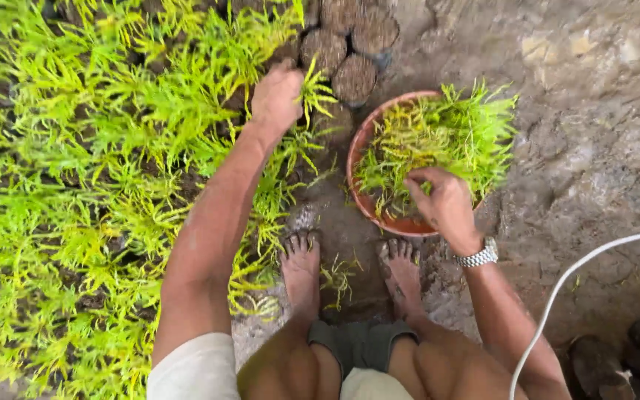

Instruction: The person is taking small green plant cuttings from a plastic bowl and planting them into individual black plastic bags filled with soil.

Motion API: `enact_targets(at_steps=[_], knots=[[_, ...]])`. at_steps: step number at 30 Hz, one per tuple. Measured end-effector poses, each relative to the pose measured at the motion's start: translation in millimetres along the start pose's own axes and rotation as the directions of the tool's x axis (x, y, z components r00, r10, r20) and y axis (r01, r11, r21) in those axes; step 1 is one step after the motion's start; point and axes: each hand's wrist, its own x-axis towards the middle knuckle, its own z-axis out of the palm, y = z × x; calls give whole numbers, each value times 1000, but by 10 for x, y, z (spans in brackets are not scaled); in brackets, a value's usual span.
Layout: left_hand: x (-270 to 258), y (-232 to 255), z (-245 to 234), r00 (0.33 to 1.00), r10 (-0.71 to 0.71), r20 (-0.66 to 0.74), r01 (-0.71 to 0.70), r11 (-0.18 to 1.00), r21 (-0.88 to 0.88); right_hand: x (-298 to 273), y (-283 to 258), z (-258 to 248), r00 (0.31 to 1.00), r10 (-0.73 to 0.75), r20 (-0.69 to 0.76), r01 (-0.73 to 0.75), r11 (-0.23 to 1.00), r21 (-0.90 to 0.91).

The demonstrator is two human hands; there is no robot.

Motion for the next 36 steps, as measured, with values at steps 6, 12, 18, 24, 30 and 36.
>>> enact_targets(at_steps=[6, 12, 18, 24, 30, 36], knots=[[-212, 152, -267, 981, -67, 180, 84, 993, -86, -483, 182, 538, 932, 254, 258, -299, 942, 151], [-356, 326, -364, 783, 366, -504, -334, 930, 156, -454, 17, 684, 619, 698, 360, -785, 541, 302], [-368, 659, -104, 938, 344, -41, -336, 933, 129, -345, -91, 644, 477, 770, 424, -832, 240, 501], [-395, 785, 332, 992, 49, 116, -89, 924, 372, -508, -265, 275, 614, 510, 602, -648, -110, 754], [-424, 860, 260, 995, 82, 57, -100, 819, 565, -496, -641, -243, 679, 572, 460, -535, -43, 844], [-418, 926, 125, 991, 41, 128, -120, 705, 699, -594, -486, -274, 823, 436, 363, -368, -77, 926]])
